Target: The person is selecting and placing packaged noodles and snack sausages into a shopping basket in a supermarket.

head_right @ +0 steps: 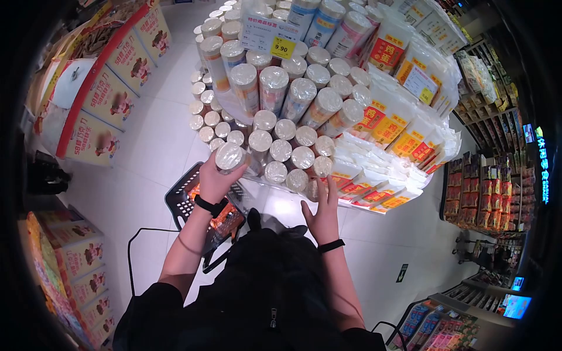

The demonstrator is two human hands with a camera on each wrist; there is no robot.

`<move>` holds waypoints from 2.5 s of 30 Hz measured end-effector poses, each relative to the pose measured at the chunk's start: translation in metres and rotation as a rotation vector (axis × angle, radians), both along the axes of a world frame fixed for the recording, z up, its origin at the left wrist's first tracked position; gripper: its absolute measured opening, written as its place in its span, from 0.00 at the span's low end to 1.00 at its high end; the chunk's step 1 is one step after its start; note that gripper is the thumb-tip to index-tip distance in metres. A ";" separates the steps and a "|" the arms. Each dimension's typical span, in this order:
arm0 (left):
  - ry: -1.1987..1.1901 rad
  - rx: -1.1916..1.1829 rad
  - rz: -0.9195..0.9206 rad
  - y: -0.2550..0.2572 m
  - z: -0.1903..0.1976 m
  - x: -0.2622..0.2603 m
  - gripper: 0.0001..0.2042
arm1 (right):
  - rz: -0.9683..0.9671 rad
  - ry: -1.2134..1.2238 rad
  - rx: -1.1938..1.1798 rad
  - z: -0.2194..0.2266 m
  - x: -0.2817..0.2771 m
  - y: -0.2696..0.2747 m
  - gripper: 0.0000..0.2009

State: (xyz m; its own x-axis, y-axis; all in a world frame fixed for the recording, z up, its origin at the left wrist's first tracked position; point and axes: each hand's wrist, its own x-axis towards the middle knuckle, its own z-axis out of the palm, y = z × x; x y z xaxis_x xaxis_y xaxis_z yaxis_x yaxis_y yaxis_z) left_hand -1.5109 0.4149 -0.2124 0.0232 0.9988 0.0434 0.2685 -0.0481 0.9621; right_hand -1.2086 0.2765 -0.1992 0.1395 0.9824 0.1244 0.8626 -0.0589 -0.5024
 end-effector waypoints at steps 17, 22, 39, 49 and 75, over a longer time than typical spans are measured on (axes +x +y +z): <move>-0.732 -0.483 -0.636 -0.111 0.118 0.080 0.34 | 0.300 1.323 -0.109 0.153 -0.001 -0.015 0.22; -0.500 -0.539 -0.744 -0.136 0.129 0.164 0.28 | 0.229 0.933 0.023 0.114 0.059 -0.051 0.17; 0.055 -0.519 -1.246 -0.284 0.154 0.383 0.62 | -0.402 1.807 0.226 0.021 0.299 -0.192 0.15; -0.271 -0.641 -1.049 -0.333 0.176 0.455 0.56 | -0.257 1.868 0.315 0.030 0.373 -0.215 0.18; -0.462 -0.778 -0.848 -0.318 0.167 0.404 0.60 | -0.308 1.730 0.253 0.056 0.340 -0.205 0.15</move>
State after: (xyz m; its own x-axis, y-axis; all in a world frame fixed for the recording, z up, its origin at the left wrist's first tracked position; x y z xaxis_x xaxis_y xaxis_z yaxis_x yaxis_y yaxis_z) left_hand -1.1064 0.0969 -0.0457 0.8148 0.4395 -0.3780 0.0594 0.5853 0.8087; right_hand -0.8687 0.0714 -0.1435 0.4209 0.8798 -0.2207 -0.6384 0.1144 -0.7611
